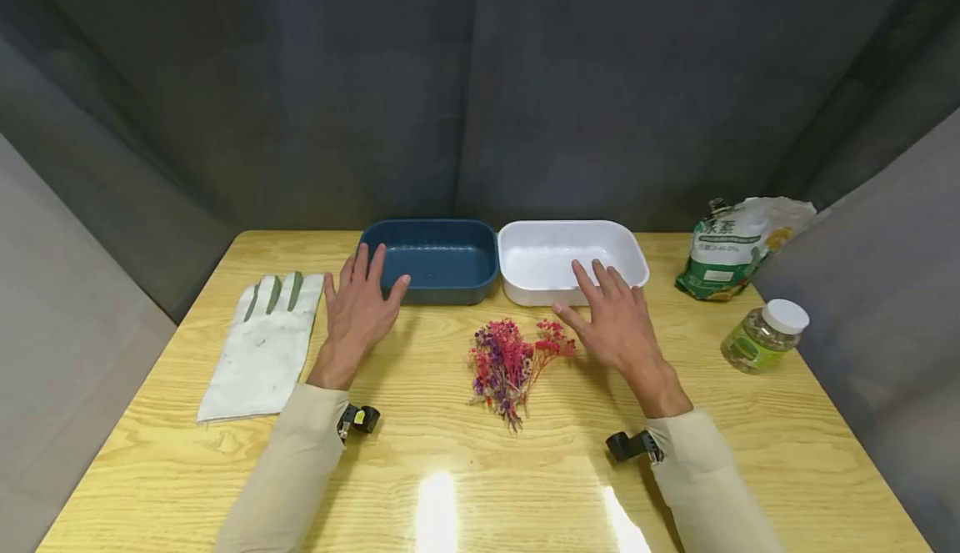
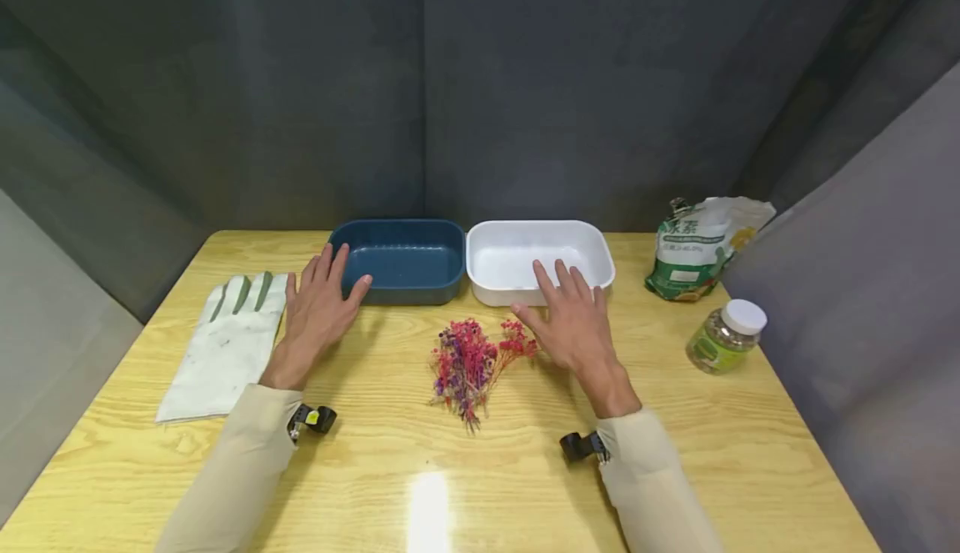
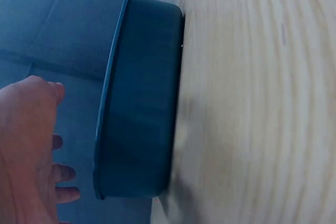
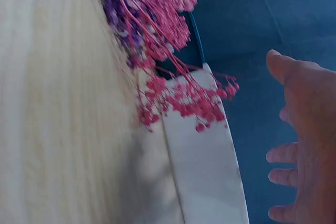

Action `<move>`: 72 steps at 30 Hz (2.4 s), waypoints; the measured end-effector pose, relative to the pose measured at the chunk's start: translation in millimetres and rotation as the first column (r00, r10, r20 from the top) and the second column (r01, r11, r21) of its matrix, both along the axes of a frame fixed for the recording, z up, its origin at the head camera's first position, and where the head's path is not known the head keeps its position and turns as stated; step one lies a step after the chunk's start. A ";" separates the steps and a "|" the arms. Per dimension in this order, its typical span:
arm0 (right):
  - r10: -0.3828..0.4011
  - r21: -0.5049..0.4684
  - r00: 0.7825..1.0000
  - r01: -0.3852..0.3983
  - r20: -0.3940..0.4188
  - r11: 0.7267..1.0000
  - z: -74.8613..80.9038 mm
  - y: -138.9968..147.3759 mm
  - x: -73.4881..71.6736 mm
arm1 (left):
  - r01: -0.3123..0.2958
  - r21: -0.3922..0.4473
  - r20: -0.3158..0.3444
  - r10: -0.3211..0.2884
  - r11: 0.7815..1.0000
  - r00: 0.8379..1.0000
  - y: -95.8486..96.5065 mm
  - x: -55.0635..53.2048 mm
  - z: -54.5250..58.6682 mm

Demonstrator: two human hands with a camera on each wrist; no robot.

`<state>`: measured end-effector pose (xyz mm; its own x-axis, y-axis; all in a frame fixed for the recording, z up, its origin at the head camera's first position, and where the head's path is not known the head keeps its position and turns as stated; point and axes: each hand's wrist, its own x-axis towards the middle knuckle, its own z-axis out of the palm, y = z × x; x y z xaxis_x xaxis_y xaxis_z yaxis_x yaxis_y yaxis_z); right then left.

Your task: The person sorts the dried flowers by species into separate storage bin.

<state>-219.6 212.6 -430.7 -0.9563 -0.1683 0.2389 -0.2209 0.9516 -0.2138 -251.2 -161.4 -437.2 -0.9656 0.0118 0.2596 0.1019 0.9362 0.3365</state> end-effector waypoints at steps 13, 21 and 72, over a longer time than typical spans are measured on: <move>0.133 -0.020 0.990 -0.134 -0.037 0.991 -10.2 -24.6 27.3 | -0.049 0.122 0.102 0.037 0.991 0.994 -17.5 -8.9 -24.3; 0.180 -0.071 0.979 -0.188 -0.097 0.980 -13.3 -41.2 35.9 | -0.082 0.206 0.155 0.051 0.975 0.987 -26.6 -14.7 -29.6; -0.070 -0.323 0.986 0.115 0.149 0.939 -47.4 -50.1 55.2 | -0.129 0.350 0.245 0.042 0.928 0.969 -28.4 -21.7 -34.2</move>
<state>-164.4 162.4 -478.1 -0.9908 -0.0110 0.1351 -0.0830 0.8373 -0.5404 -272.9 -189.8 -471.4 -0.9921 -0.1254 0.0019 -0.0934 0.7484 0.6566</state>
